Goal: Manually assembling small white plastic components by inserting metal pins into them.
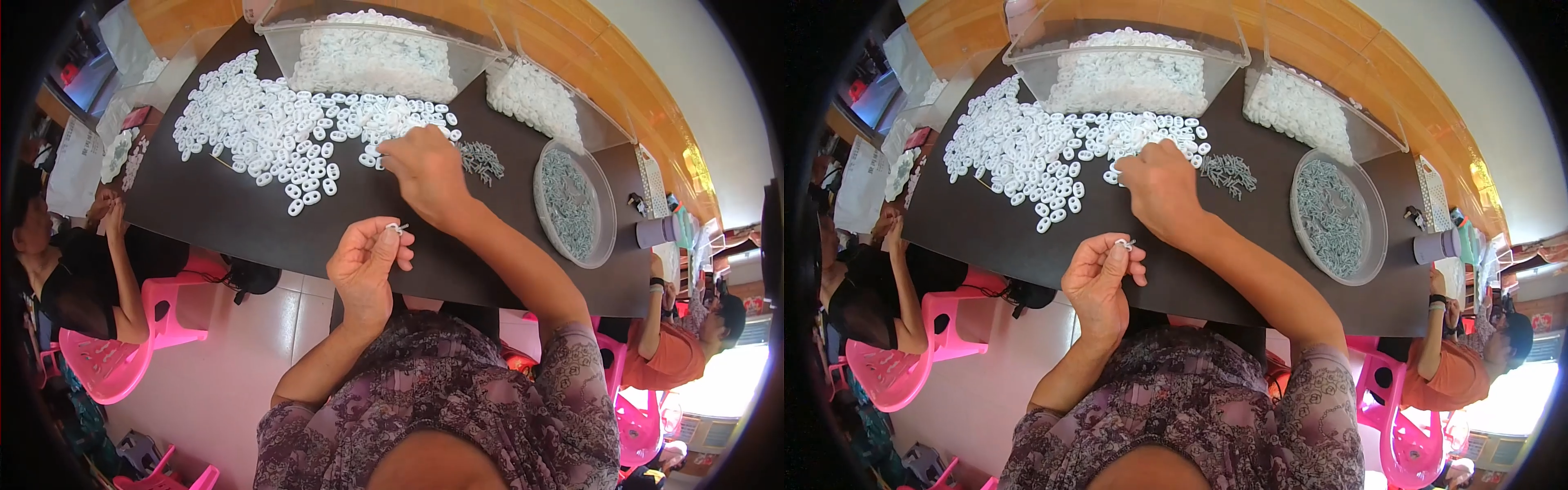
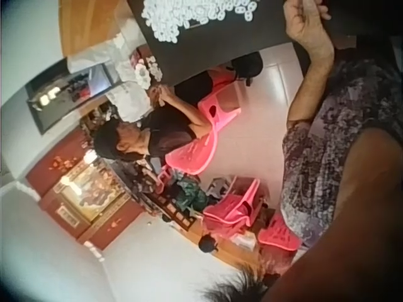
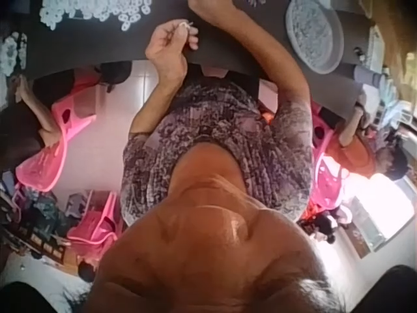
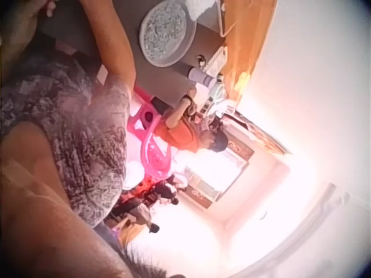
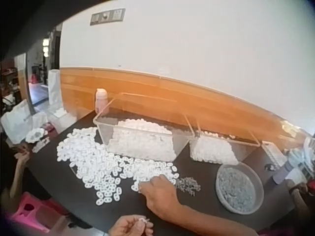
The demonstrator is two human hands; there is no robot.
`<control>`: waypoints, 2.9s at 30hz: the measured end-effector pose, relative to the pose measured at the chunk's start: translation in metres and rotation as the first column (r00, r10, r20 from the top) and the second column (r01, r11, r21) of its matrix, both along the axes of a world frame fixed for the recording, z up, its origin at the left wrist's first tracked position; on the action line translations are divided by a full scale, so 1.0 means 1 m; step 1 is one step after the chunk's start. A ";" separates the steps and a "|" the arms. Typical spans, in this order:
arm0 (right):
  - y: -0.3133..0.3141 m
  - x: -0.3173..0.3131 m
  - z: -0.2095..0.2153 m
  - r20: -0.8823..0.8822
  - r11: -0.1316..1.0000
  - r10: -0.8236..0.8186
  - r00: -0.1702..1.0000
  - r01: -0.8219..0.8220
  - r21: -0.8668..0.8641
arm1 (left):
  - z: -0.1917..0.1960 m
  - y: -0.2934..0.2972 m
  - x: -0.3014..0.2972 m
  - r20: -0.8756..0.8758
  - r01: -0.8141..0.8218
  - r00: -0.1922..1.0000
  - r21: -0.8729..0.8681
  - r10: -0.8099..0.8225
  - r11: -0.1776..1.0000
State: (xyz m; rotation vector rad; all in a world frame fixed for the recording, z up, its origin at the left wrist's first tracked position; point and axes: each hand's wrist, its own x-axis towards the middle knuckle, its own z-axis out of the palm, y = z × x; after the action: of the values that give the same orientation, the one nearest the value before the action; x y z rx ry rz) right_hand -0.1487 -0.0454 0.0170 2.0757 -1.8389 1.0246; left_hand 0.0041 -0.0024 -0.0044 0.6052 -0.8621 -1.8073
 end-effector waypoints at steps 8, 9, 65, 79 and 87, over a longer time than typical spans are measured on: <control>-0.023 0.012 -0.010 -0.257 0.998 0.064 0.964 -0.066 0.002 | -0.005 -0.001 0.002 -0.040 0.002 0.999 -0.027 -0.003 1.000; -0.022 0.013 -0.008 -0.254 0.996 0.088 0.963 -0.084 0.027 | -0.005 -0.001 0.002 -0.041 0.001 0.999 -0.027 -0.002 1.000; 0.086 0.001 0.010 0.947 0.903 -0.123 0.297 -0.363 0.231 | 0.010 0.000 0.000 0.085 0.017 0.996 -0.084 -0.010 0.996; 0.088 0.001 0.011 0.940 0.908 -0.157 0.304 -0.329 0.259 | 0.012 0.002 0.001 0.121 0.106 0.987 -0.013 -0.103 0.994; 0.086 0.003 0.016 0.951 0.918 -0.163 0.262 -0.314 0.243 | 0.013 0.003 -0.001 0.200 0.106 0.974 0.006 -0.105 0.994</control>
State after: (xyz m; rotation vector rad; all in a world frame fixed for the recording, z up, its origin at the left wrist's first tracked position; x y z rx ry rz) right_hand -0.1458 0.0410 0.0327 1.7401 -2.6082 2.6325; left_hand 0.0035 0.0008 0.0081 0.7601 -1.0506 -1.8612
